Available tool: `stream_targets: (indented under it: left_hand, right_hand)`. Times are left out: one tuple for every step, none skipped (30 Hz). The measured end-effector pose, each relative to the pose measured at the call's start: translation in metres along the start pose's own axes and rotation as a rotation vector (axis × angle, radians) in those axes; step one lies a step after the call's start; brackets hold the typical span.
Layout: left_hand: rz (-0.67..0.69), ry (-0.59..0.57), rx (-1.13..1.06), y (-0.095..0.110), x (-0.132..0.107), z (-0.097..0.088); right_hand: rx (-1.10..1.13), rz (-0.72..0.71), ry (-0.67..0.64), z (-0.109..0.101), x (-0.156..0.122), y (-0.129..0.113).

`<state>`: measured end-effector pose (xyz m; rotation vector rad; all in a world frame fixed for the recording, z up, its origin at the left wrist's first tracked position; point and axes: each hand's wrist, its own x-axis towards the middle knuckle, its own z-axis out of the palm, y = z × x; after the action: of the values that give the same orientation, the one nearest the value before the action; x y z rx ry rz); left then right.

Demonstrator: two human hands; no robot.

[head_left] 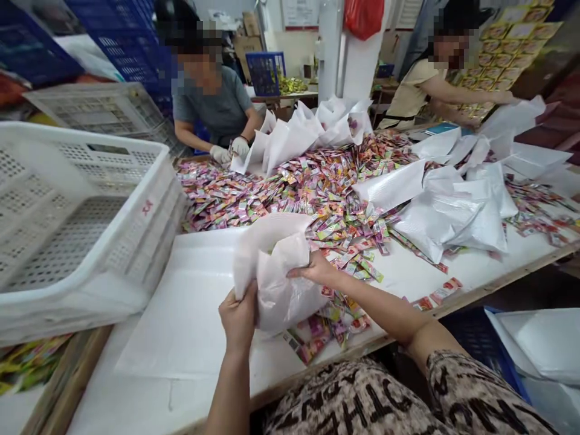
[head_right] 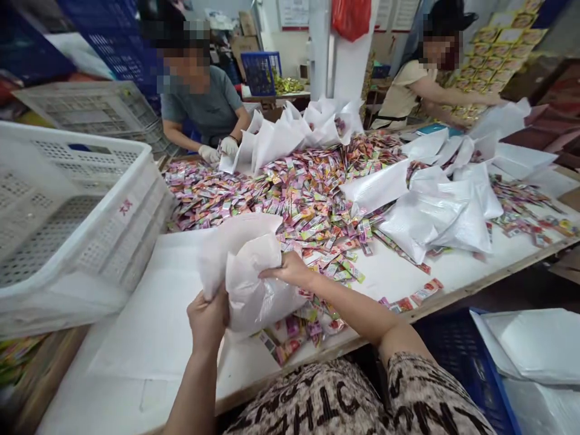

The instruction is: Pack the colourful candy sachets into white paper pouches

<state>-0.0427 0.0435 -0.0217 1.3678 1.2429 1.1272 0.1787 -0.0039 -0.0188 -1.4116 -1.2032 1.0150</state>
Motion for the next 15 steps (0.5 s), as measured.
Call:
stream_targets:
  left_hand:
    - [0.018,0.037,-0.015,0.005,0.001,-0.001]
    - [0.044,0.057,-0.035,0.010,0.003,-0.003]
    - [0.065,0.057,-0.048,0.013,0.004,-0.006]
    - [0.068,0.041,-0.041,0.015,0.005,-0.010]
    - [0.050,0.001,-0.002,0.013,0.006,-0.014]
    - [0.021,-0.071,0.068,0.008,0.005,-0.019]
    - [0.000,-0.167,0.154,0.001,0.003,-0.023]
    - [0.000,-0.284,0.244,-0.009,-0.001,-0.027]
    - [0.026,-0.408,0.331,-0.021,-0.008,-0.030]
    - [0.076,-0.526,0.419,-0.033,-0.017,-0.031]
    - [0.138,-0.622,0.513,-0.046,-0.028,-0.031]
    - [0.199,-0.688,0.617,-0.057,-0.039,-0.029]
    - [0.248,-0.729,0.732,-0.067,-0.051,-0.027]
    - [0.283,-0.747,0.849,-0.076,-0.062,-0.023]
    - [0.304,-0.748,0.957,-0.083,-0.071,-0.019]
  right_hand:
    - [0.022,0.015,0.061,-0.013,0.003,-0.005]
    - [0.036,0.016,0.140,-0.035,0.007,-0.012]
    - [0.024,0.007,0.264,-0.064,0.011,-0.022]
    - [0.004,-0.006,0.411,-0.099,0.015,-0.035]
    - [-0.071,-0.039,0.614,-0.140,0.019,-0.049]
    - [-0.168,-0.046,0.858,-0.184,0.020,-0.063]
    - [-0.202,-0.045,0.995,-0.229,0.020,-0.077]
    - [-0.218,-0.050,1.087,-0.272,0.016,-0.089]
    - [-0.224,-0.048,1.152,-0.311,0.010,-0.098]
    - [-0.220,-0.039,1.188,-0.343,0.001,-0.101]
    - [-0.222,-0.052,1.230,-0.365,-0.010,-0.099]
    - [-0.243,-0.059,1.221,-0.378,-0.021,-0.091]
    - [-0.278,-0.062,1.182,-0.381,-0.033,-0.078]
    - [-0.330,-0.058,1.110,-0.373,-0.044,-0.059]
    - [-0.391,-0.036,1.018,-0.357,-0.055,-0.038]
